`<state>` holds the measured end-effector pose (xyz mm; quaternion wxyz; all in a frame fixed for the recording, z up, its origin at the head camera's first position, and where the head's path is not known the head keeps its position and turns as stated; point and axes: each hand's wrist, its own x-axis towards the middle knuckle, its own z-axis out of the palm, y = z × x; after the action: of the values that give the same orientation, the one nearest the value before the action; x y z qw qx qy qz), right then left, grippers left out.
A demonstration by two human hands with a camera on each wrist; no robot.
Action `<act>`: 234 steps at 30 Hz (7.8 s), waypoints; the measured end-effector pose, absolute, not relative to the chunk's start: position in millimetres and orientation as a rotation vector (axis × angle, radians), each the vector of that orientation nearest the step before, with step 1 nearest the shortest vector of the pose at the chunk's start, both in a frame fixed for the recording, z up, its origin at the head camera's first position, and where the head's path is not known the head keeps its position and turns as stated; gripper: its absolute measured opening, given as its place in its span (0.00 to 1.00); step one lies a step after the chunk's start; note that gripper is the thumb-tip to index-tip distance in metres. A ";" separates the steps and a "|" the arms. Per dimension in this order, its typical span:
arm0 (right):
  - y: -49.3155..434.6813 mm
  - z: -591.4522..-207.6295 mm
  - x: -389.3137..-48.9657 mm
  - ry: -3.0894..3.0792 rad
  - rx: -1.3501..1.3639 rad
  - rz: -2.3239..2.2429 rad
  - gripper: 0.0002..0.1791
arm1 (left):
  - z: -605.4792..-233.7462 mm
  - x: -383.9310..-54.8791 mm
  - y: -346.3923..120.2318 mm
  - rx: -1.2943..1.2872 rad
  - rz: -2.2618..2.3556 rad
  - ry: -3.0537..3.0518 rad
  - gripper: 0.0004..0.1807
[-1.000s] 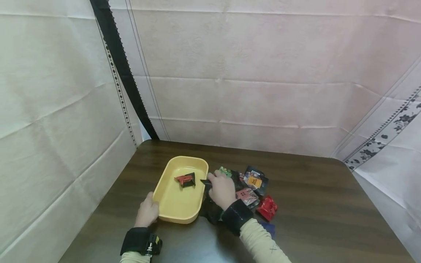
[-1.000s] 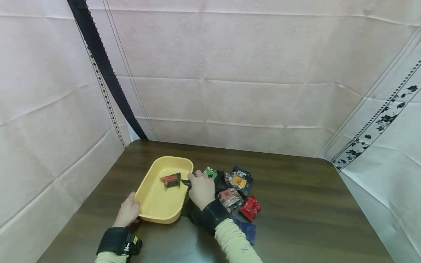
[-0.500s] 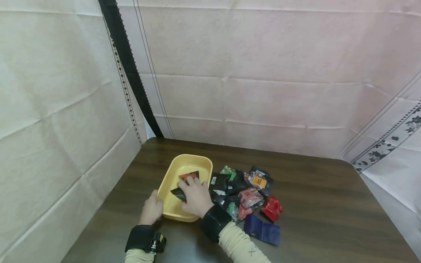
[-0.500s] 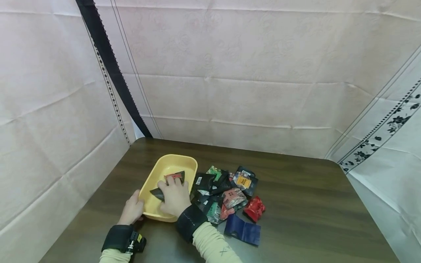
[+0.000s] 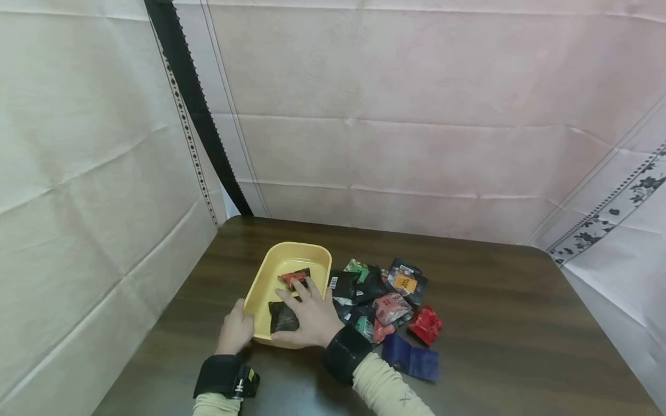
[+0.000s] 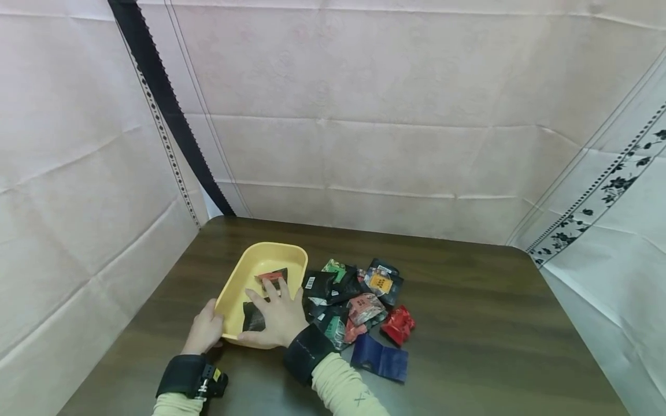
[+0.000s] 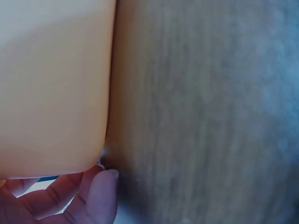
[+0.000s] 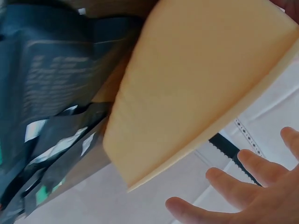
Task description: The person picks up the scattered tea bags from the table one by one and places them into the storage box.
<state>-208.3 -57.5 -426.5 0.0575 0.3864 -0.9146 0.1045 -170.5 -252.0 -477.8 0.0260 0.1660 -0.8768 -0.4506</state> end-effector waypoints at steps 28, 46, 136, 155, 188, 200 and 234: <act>112.8 -440.3 -223.7 -2.939 0.637 0.485 0.42 | -469.5 -168.6 -255.4 0.508 -1.406 -2.788 0.23; 161.9 -468.5 -236.0 -3.112 0.303 0.383 0.35 | -470.1 -168.0 -250.4 0.519 -1.423 -2.793 0.23; -81.1 -414.6 -206.7 -2.632 0.983 0.612 0.15 | -465.6 -161.4 -243.3 0.599 -1.370 -2.730 0.22; -75.3 -418.0 -203.8 -2.752 1.033 0.670 0.43 | -468.5 -162.2 -241.6 0.544 -1.349 -2.739 0.22; 29.0 -431.5 -200.1 -2.758 0.861 0.628 0.41 | -472.2 -163.6 -247.2 0.502 -1.384 -2.744 0.23; 65.7 -443.2 -194.9 -2.757 0.781 0.557 0.41 | -470.0 -162.7 -250.4 0.483 -1.390 -2.760 0.21; 128.8 -477.7 -187.9 -3.159 0.850 0.312 0.37 | -472.4 -162.7 -249.6 0.476 -1.405 -2.741 0.21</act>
<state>-187.9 128.8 -477.7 -0.0723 0.2580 -0.9588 0.0947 -162.7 -249.6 -472.4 0.0127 0.1528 -0.8794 -0.4507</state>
